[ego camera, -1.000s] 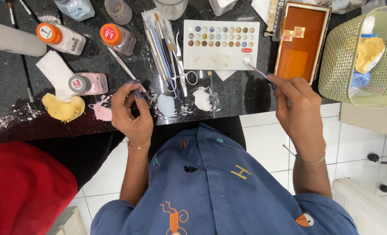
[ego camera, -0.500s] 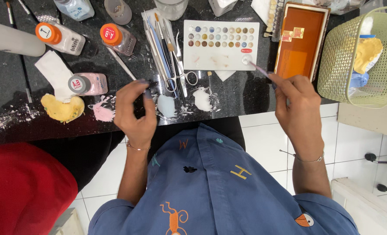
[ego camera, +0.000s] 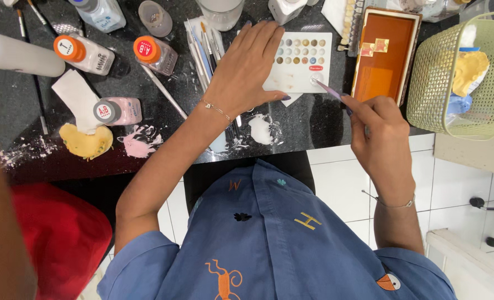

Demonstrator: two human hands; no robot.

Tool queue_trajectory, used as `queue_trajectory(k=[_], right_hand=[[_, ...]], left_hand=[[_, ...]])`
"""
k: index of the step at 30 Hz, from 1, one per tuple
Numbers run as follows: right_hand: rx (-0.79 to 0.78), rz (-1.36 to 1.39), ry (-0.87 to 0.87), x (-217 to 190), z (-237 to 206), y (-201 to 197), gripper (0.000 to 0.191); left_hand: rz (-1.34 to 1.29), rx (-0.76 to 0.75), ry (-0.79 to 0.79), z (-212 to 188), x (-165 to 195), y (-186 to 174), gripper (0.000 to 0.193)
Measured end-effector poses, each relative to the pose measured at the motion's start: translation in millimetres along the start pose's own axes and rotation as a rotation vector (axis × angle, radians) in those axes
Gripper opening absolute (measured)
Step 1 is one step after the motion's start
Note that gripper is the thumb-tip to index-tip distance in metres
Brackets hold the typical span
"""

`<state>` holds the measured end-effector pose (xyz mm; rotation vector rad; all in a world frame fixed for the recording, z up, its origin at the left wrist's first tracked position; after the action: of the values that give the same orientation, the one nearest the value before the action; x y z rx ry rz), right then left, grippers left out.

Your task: The person dispenses liquid from a bottle onto a white powder on a mixing pad, mixes it with a spatula, and applies the mixture to a small dental restoration. They then trim and shape the restoration with scissors and a scalpel-like hand tool while comparing it against a shade guide.

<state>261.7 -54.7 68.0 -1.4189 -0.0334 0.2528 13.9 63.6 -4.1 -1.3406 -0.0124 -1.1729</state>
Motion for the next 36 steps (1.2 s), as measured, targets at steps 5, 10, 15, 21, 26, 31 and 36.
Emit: queue_trajectory(k=[5,10,15,21,26,31,36], right_hand=[[-0.011,-0.020,0.033,1.1,-2.2,-11.8,0.034],[-0.040,0.012,-0.006,-2.3,-4.3,-14.5,0.030],[-0.067,0.023,-0.008,-5.3,1.9,-7.5,0.030],[-0.050,0.069,0.014,-8.9,4.1,-6.5,0.029],[-0.096,0.064,0.090,-9.2,4.4,-7.1,0.031],[-0.051,0.078,0.026,-9.4,3.4,-8.2,0.031],[-0.058,0.054,0.043,-4.7,3.6,-7.5,0.032]], left_hand=[[-0.041,-0.004,-0.017,-5.6,-10.1,7.7,0.105],[-0.068,0.007,-0.029,-12.8,-9.8,4.2,0.102],[-0.083,0.016,-0.032,-17.7,-7.4,-1.1,0.101],[-0.095,0.021,-0.039,-18.6,-6.8,-2.8,0.104],[-0.178,0.045,-0.009,-19.9,-5.2,-10.2,0.106],[-0.224,0.124,0.074,-25.2,-2.9,-27.6,0.080],[-0.228,0.217,0.116,-25.8,-3.7,-39.8,0.057]])
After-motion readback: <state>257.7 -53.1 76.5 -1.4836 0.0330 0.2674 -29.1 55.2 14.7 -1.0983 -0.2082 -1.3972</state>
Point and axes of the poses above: each hand's wrist, its own z-axis towards the middle knuckle, its own y-axis out of the palm, x = y × z, the point moved 1 cm from there along z, towards the middle knuckle, and after that the axes turned 15 degrees about -z, right-handed, at the moved point
